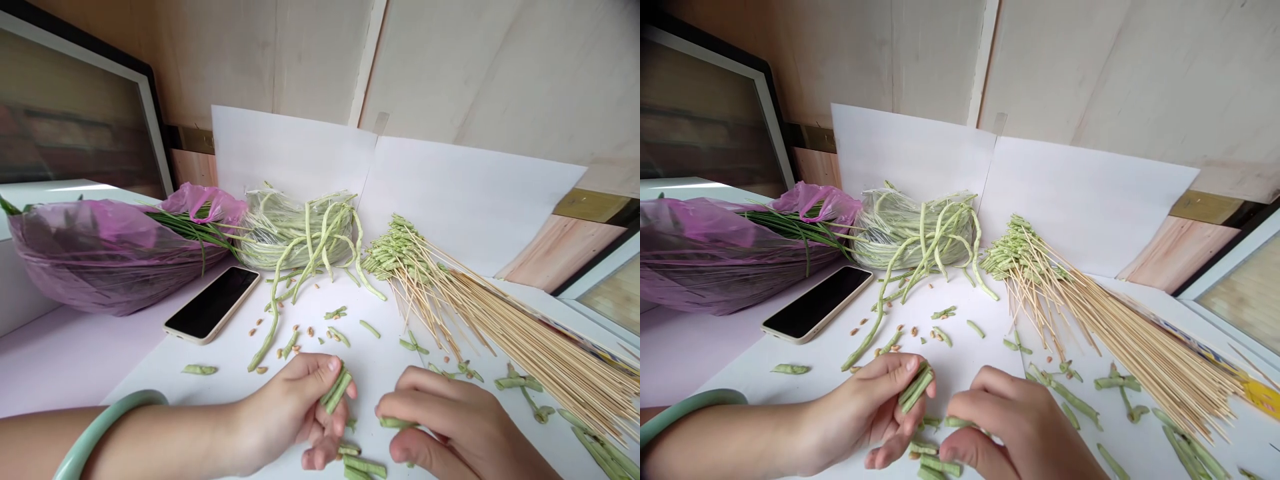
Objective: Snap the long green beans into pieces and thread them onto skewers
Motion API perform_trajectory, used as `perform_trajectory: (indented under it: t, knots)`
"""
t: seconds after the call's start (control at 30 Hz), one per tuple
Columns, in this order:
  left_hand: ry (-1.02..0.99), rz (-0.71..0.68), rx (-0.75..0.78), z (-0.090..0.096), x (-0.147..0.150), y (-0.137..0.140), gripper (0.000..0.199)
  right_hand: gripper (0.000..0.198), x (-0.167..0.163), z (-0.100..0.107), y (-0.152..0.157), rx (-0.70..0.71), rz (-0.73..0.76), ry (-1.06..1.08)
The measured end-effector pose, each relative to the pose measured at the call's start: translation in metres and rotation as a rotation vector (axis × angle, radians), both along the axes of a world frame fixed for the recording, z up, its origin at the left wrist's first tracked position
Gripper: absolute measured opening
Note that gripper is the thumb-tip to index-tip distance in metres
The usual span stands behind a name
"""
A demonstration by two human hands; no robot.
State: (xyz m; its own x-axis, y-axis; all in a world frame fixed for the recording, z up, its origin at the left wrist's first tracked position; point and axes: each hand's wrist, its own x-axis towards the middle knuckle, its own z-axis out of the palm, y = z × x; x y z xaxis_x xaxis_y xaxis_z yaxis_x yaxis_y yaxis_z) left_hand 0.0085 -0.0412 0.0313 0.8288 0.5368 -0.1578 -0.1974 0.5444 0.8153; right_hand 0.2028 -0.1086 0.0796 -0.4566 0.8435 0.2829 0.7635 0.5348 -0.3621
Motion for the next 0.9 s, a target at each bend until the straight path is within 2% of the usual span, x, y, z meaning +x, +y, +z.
perform_trajectory:
  t: [0.03,0.07,0.17,0.3,0.4,0.5,0.6,0.7,0.77,0.9]
  knots:
    - [-0.016,-0.002,-0.033,-0.005,0.001,0.000,0.050,0.010,-0.001,0.000,0.001,-0.005,-0.006,0.009]
    - [-0.021,-0.010,-0.047,-0.009,0.002,-0.001,0.052,0.013,-0.001,0.000,0.002,-0.012,-0.002,0.007]
    - [0.007,-0.038,-0.046,-0.014,0.002,-0.001,0.061,0.033,-0.003,0.000,0.003,-0.024,0.019,-0.055]
    - [0.005,-0.054,-0.035,-0.011,0.003,-0.001,0.060,0.041,-0.005,-0.002,0.005,-0.077,0.110,-0.048]
    - [0.010,-0.077,-0.030,-0.010,0.004,-0.001,0.055,0.034,-0.005,-0.009,0.006,-0.039,0.124,0.076]
    - [0.051,-0.114,0.000,-0.008,0.003,-0.001,0.049,0.027,-0.003,-0.020,0.006,-0.006,0.077,0.096]
    - [0.122,-0.160,0.064,-0.004,0.000,-0.002,0.047,0.030,-0.002,-0.031,0.006,0.000,0.043,0.113]
    - [0.203,-0.161,0.131,-0.001,-0.002,-0.004,0.050,0.031,-0.004,-0.035,0.006,0.082,0.054,0.154]
    - [0.248,-0.151,0.162,-0.002,-0.003,-0.006,0.052,0.029,-0.005,-0.034,0.005,0.139,0.038,0.141]
    - [0.289,-0.139,0.257,-0.002,-0.004,-0.007,0.050,0.020,-0.010,-0.030,0.005,0.147,0.011,0.004]
